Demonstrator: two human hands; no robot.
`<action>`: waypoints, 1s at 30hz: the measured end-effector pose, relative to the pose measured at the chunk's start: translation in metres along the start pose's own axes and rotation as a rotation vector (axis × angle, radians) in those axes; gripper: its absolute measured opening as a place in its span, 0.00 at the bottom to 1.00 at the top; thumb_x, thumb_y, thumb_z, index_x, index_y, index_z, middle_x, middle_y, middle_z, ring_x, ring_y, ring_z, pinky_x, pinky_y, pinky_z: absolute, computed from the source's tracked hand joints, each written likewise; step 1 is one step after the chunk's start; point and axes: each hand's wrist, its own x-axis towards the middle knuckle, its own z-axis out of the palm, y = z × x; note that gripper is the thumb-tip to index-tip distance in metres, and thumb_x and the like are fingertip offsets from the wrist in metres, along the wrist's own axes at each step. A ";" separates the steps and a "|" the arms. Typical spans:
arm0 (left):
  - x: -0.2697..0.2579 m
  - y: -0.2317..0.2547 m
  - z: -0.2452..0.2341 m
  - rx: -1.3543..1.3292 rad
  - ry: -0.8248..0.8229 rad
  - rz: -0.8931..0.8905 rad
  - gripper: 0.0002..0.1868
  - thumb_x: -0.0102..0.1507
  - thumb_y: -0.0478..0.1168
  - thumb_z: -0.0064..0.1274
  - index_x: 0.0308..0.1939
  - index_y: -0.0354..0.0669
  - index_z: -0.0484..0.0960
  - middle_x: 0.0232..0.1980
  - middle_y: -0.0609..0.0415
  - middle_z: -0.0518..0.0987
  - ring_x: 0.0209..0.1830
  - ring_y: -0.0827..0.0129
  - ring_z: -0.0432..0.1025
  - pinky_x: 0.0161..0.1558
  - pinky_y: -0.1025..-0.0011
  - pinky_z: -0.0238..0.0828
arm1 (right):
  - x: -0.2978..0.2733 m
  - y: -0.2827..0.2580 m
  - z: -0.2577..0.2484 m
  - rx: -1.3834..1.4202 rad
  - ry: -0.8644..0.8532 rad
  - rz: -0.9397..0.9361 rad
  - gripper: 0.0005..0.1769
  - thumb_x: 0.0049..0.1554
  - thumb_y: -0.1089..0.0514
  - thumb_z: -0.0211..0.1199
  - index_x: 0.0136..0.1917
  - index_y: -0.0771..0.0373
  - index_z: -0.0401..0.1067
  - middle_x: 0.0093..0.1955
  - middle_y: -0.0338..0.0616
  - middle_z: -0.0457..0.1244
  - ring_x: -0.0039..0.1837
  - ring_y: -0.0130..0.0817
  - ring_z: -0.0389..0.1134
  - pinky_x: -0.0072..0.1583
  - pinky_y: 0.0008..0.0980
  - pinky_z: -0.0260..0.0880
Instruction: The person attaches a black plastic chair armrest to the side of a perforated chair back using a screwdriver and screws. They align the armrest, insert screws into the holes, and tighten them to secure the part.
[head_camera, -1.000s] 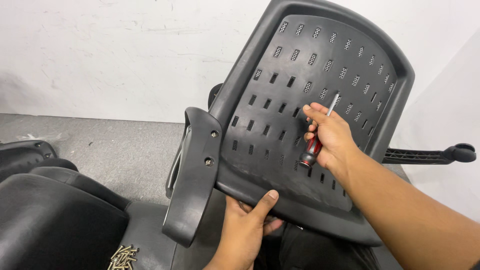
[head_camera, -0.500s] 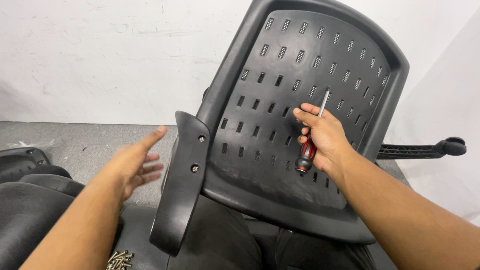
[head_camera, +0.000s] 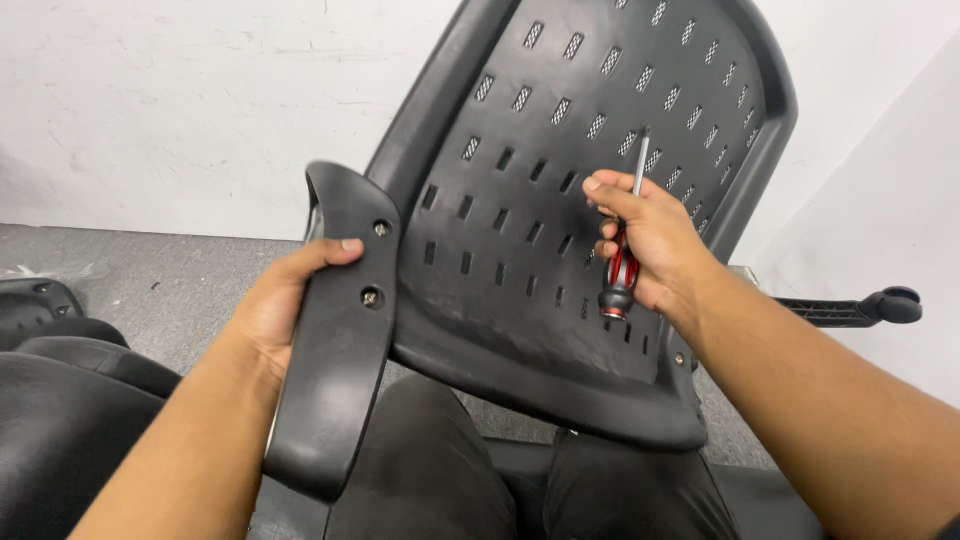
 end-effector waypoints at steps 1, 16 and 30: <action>-0.005 0.011 0.003 0.023 -0.003 0.040 0.25 0.55 0.42 0.59 0.52 0.28 0.78 0.39 0.41 0.83 0.28 0.64 0.79 0.29 0.68 0.81 | 0.003 -0.005 0.003 0.000 -0.024 -0.013 0.10 0.57 0.57 0.67 0.51 0.56 0.71 0.39 0.30 0.60 0.33 0.17 0.56 0.32 0.21 0.58; -0.062 0.042 0.056 0.353 0.259 0.202 0.23 0.50 0.37 0.61 0.45 0.22 0.82 0.35 0.37 0.83 0.24 0.61 0.78 0.23 0.68 0.77 | 0.002 0.036 0.018 0.102 -0.153 0.141 0.11 0.57 0.54 0.67 0.51 0.55 0.69 0.34 0.28 0.56 0.32 0.16 0.55 0.32 0.20 0.57; -0.085 0.020 0.047 0.405 0.323 0.075 0.28 0.51 0.38 0.59 0.52 0.27 0.75 0.36 0.38 0.80 0.25 0.62 0.77 0.24 0.67 0.78 | -0.040 0.050 0.026 -0.396 -0.177 0.364 0.14 0.56 0.59 0.60 0.55 0.61 0.73 0.40 0.36 0.59 0.35 0.23 0.58 0.34 0.27 0.61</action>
